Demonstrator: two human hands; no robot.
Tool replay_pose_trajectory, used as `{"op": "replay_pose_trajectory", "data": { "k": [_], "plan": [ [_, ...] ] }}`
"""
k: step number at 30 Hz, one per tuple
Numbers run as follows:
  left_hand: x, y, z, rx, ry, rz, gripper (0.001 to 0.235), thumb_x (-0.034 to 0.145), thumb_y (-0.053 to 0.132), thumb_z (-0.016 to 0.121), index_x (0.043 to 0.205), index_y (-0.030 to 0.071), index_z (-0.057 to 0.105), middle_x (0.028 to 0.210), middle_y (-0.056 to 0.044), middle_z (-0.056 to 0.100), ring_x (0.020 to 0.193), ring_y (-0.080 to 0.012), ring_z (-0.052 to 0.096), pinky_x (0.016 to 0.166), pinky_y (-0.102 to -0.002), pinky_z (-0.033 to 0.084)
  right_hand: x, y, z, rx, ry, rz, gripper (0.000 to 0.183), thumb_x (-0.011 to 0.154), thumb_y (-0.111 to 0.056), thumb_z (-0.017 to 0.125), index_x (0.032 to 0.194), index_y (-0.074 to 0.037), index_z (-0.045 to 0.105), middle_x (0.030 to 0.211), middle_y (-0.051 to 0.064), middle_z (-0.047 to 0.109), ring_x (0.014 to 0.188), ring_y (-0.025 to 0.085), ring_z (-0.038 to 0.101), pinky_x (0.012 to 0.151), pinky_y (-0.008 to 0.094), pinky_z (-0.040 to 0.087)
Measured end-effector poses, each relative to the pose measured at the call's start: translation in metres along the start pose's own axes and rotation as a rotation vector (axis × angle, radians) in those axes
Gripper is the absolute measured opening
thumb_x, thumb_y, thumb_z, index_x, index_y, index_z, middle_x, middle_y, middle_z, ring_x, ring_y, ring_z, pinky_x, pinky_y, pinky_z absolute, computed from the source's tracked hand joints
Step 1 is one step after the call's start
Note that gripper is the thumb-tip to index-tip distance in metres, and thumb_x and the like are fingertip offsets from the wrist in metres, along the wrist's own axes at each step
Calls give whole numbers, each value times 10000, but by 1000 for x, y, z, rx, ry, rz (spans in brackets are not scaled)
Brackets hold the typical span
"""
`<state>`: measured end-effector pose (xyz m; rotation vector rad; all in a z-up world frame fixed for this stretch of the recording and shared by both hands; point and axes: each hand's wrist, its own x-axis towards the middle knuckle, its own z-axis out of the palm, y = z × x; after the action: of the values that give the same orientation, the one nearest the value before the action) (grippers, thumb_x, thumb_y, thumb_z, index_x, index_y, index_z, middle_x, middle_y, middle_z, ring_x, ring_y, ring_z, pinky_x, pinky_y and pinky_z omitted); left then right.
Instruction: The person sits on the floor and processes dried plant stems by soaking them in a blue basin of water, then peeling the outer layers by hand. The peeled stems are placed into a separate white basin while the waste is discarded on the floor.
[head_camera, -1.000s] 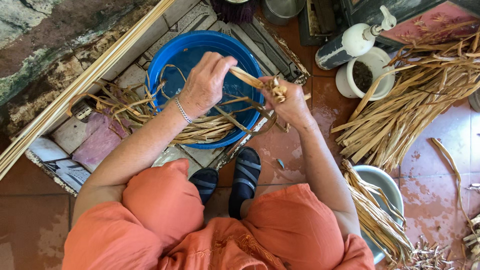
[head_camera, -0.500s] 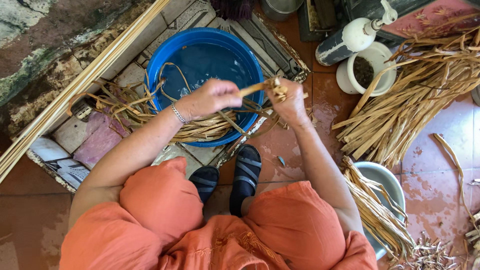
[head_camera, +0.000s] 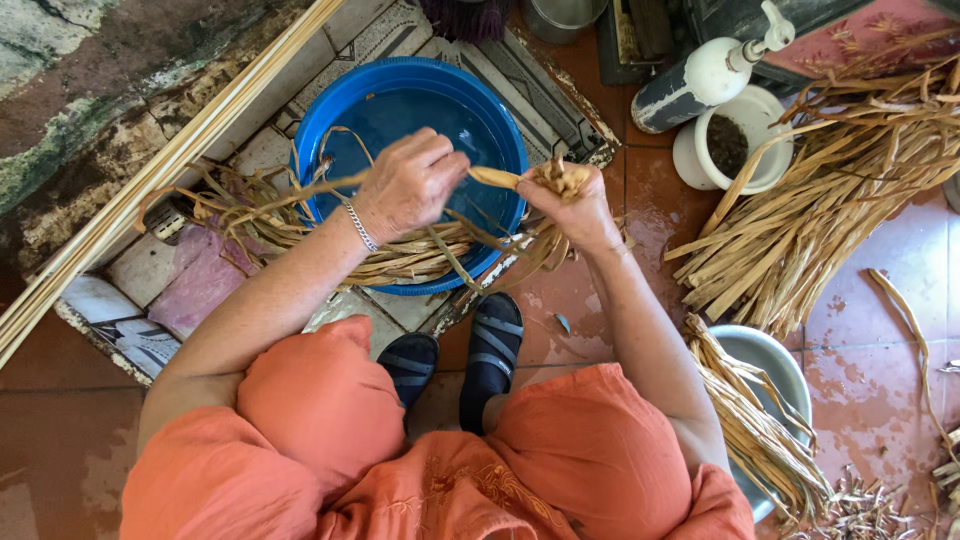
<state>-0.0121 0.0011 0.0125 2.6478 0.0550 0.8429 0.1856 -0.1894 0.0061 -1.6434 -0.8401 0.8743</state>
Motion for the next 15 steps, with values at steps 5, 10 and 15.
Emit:
{"op": "replay_pose_trajectory", "data": {
  "k": [5, 10, 15],
  "plan": [
    [-10, -1, 32, -1208, -302, -811, 139, 998, 167, 627, 944, 55, 689, 774, 10, 646, 682, -95, 555, 615, -241, 476, -1, 3, 11, -193, 48, -253, 75, 929, -50, 786, 992, -21, 756, 832, -4, 722, 731, 34, 625, 631, 219, 524],
    [-7, -3, 33, -1461, -90, -969, 129, 986, 161, 690, 1032, 49, 644, 812, 19, 609, 697, -61, 532, 622, -208, 440, -1, 4, 15, -207, 7, -243, 156, 907, -55, 813, 1047, -23, 752, 904, -4, 752, 799, 39, 652, 701, 225, 552],
    [-4, 12, 8, -638, 77, -347, 140, 988, 95, 748, 1041, 31, 636, 921, -60, 660, 785, -126, 636, 662, -254, 509, -3, 3, 14, -204, -68, -158, 140, 911, -61, 821, 1033, -25, 763, 873, -7, 749, 785, 33, 637, 692, 225, 545]
  ]
}}
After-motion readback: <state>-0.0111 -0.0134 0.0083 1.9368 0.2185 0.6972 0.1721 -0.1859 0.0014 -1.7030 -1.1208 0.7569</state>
